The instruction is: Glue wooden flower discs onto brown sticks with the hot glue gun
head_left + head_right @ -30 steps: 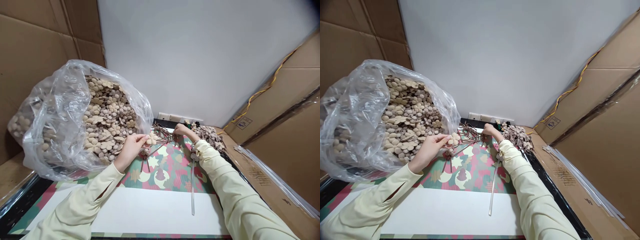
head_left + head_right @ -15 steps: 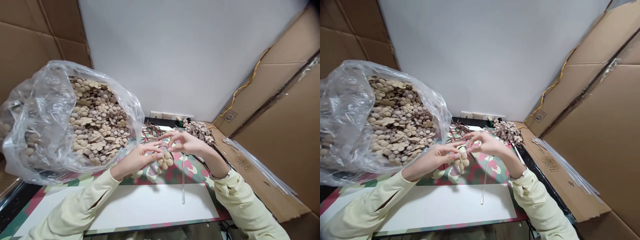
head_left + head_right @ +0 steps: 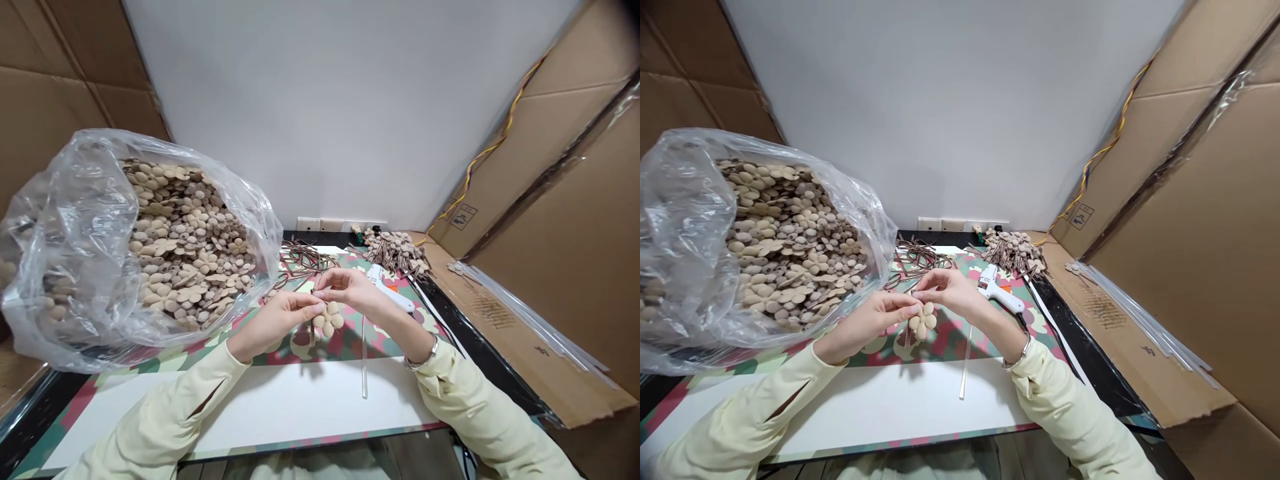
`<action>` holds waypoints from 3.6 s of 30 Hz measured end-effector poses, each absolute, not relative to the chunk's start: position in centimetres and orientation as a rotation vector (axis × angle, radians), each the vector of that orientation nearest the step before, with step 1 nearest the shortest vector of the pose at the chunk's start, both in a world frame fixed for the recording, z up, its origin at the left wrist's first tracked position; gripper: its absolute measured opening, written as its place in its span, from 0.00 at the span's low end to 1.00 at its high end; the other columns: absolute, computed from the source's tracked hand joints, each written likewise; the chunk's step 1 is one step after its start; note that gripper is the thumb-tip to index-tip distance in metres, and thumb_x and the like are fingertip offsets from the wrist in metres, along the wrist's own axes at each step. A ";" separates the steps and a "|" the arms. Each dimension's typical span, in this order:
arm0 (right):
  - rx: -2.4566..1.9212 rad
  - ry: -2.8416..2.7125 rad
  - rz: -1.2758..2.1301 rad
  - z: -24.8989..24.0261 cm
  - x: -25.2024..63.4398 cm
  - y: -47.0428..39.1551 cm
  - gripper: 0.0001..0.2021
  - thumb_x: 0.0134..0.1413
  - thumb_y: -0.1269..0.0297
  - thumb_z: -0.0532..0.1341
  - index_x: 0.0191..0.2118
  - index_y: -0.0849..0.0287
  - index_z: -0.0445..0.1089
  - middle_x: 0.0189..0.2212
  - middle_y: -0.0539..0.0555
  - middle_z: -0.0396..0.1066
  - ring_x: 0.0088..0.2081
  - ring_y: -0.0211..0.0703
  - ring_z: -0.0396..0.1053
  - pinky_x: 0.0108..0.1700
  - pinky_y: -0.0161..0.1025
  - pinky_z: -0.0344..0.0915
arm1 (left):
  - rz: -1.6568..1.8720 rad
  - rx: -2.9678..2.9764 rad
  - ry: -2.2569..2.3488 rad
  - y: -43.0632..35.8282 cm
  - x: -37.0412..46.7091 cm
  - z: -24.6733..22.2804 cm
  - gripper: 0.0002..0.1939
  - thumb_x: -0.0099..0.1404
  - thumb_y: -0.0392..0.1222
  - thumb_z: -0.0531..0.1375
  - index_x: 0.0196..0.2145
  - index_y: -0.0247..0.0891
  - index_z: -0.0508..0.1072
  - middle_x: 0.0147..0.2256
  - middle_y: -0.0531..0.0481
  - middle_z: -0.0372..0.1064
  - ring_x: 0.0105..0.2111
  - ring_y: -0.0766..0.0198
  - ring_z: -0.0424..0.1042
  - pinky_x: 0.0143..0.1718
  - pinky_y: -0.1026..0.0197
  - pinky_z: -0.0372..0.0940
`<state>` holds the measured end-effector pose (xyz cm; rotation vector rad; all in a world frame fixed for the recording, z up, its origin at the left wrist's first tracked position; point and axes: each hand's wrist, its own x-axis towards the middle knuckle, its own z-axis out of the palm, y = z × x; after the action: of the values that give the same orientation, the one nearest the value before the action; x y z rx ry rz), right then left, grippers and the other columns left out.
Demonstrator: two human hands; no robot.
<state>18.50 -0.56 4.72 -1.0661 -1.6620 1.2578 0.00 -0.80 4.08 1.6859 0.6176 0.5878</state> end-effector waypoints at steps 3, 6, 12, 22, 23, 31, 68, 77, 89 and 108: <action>-1.045 -1.602 1.432 4.8 18.8 -0.5 0.11 0.42 0.65 0.66 0.36 0.57 0.73 0.36 0.52 0.71 0.38 0.40 0.68 0.39 0.37 0.62 | 0.554 1.737 0.675 -0.6 0.0 3.7 0.16 0.64 0.47 0.53 0.36 0.33 0.76 0.29 0.48 0.73 0.25 0.67 0.67 0.24 0.67 0.58; -1.043 -1.595 1.526 4.5 19.1 -0.3 0.09 0.44 0.63 0.65 0.34 0.58 0.74 0.35 0.53 0.72 0.37 0.40 0.68 0.39 0.37 0.61 | 0.548 1.819 0.743 -0.3 -0.1 3.3 0.16 0.63 0.48 0.54 0.36 0.35 0.76 0.29 0.50 0.72 0.27 0.66 0.66 0.27 0.67 0.58; -1.097 -1.623 1.383 3.9 18.6 -0.2 0.06 0.44 0.63 0.65 0.29 0.59 0.74 0.28 0.52 0.72 0.32 0.39 0.66 0.35 0.37 0.60 | 0.524 1.890 0.825 -0.3 -0.1 3.2 0.17 0.62 0.50 0.54 0.36 0.35 0.76 0.28 0.50 0.71 0.27 0.66 0.65 0.28 0.67 0.57; -1.076 -1.463 1.276 3.2 18.1 0.1 0.11 0.43 0.58 0.65 0.31 0.60 0.75 0.30 0.54 0.72 0.34 0.41 0.67 0.37 0.39 0.61 | 0.493 1.825 0.798 -0.5 0.2 3.3 0.17 0.62 0.49 0.54 0.36 0.33 0.75 0.30 0.50 0.70 0.29 0.65 0.64 0.30 0.67 0.57; -1.077 -1.454 1.276 3.1 18.1 0.1 0.11 0.42 0.57 0.65 0.31 0.60 0.75 0.30 0.54 0.72 0.34 0.41 0.67 0.37 0.38 0.61 | 0.496 1.824 0.793 -0.5 0.2 3.3 0.17 0.62 0.49 0.54 0.37 0.34 0.75 0.30 0.50 0.70 0.30 0.65 0.65 0.30 0.67 0.57; -1.117 -1.401 1.149 3.7 18.6 0.1 0.13 0.42 0.56 0.65 0.32 0.61 0.74 0.33 0.55 0.73 0.35 0.42 0.67 0.40 0.40 0.62 | 0.484 1.683 0.725 -0.4 -0.5 4.1 0.15 0.61 0.48 0.56 0.34 0.33 0.75 0.29 0.48 0.72 0.26 0.67 0.65 0.27 0.66 0.58; -1.312 -2.105 0.123 3.5 16.8 -2.5 0.06 0.56 0.65 0.59 0.28 0.56 0.69 0.29 0.49 0.73 0.36 0.44 0.62 0.41 0.42 0.46 | 0.849 2.255 1.054 -0.6 -1.5 4.7 0.17 0.65 0.46 0.48 0.28 0.36 0.72 0.24 0.54 0.66 0.23 0.68 0.60 0.27 0.68 0.54; -1.374 -2.031 0.103 3.4 16.8 -2.5 0.07 0.53 0.63 0.61 0.30 0.56 0.61 0.30 0.50 0.72 0.35 0.45 0.63 0.40 0.42 0.48 | 0.813 2.312 1.038 -0.8 -1.5 4.8 0.17 0.66 0.45 0.48 0.30 0.37 0.73 0.24 0.53 0.68 0.22 0.68 0.61 0.26 0.67 0.53; -1.322 -1.878 0.591 3.7 17.1 -2.4 0.12 0.49 0.62 0.62 0.33 0.55 0.56 0.30 0.51 0.69 0.35 0.46 0.67 0.40 0.43 0.57 | 0.757 1.882 0.963 -0.1 -1.3 4.0 0.16 0.62 0.49 0.54 0.36 0.34 0.74 0.34 0.46 0.73 0.34 0.59 0.71 0.35 0.63 0.65; -1.203 -1.764 0.777 2.5 16.0 -3.6 0.16 0.45 0.64 0.64 0.29 0.55 0.51 0.25 0.46 0.63 0.27 0.37 0.63 0.27 0.34 0.58 | 0.850 1.888 1.073 0.0 -1.1 4.2 0.11 0.59 0.44 0.57 0.35 0.33 0.73 0.32 0.48 0.73 0.31 0.63 0.70 0.30 0.66 0.63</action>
<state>15.95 -3.57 2.54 -1.2035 -1.7640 0.7771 -1.07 0.00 4.22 1.8876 1.0728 0.8500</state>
